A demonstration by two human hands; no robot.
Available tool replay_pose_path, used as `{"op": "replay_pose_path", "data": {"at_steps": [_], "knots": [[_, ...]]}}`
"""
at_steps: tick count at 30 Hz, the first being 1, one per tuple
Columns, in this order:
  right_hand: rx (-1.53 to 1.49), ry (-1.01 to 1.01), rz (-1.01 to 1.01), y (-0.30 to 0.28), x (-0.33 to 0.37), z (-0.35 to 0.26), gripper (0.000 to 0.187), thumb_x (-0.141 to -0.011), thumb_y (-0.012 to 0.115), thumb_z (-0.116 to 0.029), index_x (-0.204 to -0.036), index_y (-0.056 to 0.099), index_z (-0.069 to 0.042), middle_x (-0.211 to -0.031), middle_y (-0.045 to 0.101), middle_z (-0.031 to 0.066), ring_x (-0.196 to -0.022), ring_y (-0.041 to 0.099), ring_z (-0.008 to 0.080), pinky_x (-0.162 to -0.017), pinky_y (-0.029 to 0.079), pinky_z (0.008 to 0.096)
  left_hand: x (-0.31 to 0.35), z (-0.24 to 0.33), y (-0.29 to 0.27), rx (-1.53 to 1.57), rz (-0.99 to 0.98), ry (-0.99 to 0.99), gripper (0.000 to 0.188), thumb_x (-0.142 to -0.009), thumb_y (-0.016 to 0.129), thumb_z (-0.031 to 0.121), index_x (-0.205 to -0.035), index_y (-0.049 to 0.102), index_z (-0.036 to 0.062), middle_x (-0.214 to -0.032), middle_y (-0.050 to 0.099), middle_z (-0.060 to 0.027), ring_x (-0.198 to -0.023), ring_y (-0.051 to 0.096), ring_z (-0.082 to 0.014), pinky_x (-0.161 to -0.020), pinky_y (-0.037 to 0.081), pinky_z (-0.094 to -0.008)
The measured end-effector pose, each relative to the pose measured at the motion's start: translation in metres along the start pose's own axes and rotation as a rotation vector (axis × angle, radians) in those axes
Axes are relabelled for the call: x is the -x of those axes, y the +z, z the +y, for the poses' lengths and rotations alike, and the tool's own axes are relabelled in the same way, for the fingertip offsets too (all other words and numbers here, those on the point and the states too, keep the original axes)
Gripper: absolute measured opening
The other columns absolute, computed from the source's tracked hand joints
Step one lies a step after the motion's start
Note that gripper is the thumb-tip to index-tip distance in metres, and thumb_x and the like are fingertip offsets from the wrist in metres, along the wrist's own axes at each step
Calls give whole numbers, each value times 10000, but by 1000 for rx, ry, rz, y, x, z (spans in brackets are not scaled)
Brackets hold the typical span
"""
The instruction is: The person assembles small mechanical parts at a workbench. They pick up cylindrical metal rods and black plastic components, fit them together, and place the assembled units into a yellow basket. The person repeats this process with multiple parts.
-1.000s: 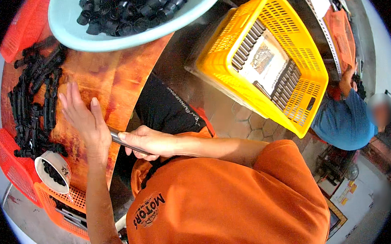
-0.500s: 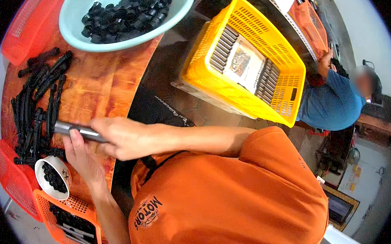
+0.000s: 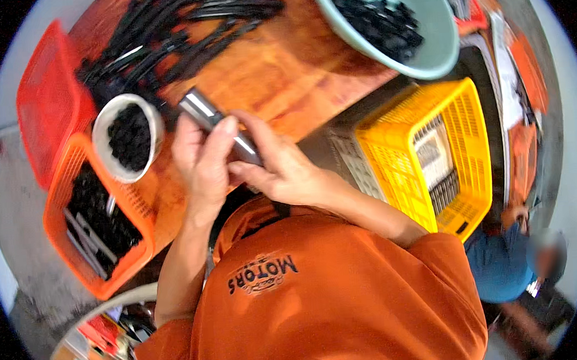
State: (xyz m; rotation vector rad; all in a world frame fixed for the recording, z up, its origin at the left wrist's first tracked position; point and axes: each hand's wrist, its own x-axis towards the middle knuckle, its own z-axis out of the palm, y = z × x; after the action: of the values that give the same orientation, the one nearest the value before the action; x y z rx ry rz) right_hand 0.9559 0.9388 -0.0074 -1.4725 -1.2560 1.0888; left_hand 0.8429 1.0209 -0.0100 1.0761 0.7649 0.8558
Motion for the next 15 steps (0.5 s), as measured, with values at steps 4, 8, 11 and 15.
{"op": "replay_pose_path", "data": {"at_steps": [4, 8, 11, 15], "knots": [[-95, -10, -55, 14, -6, 6, 694, -872, 621, -122, -1416, 207, -1, -1131, 548, 306, -1043, 587, 422, -867, 469, 429, -3, 5, -8, -43, -9, 44, 201, -851, 635, 117, -985, 507, 39, -834, 523, 7, -712, 489, -48, -622, 435, -206], [20, 13, -63, 12, -8, 4, 735, -879, 614, -149, -1423, 151, 23, -1100, 557, 308, -993, 602, 431, -831, 479, 437, -1, 9, -16, 7, -21, -84, 306, -868, 682, 246, -997, 495, 41, -859, 527, -7, -754, 517, -59, -625, 441, -210], [103, -29, -81, 18, -5, 13, 793, -882, 589, -117, -1431, 39, 40, -1064, 564, 330, -942, 597, 478, -792, 485, 468, 0, 4, -17, 8, 69, -140, 265, -886, 649, 268, -890, 504, 46, -748, 522, 14, -644, 515, -58, -543, 422, -220], [187, -85, -122, 27, -3, 16, 802, -887, 570, -84, -1425, -6, 66, -1023, 565, 348, -944, 595, 486, -791, 486, 464, 2, -8, -25, -288, 135, 41, 208, -844, 629, 174, -756, 515, 23, -623, 493, 8, -565, 473, -70, -475, 388, -270]]}}
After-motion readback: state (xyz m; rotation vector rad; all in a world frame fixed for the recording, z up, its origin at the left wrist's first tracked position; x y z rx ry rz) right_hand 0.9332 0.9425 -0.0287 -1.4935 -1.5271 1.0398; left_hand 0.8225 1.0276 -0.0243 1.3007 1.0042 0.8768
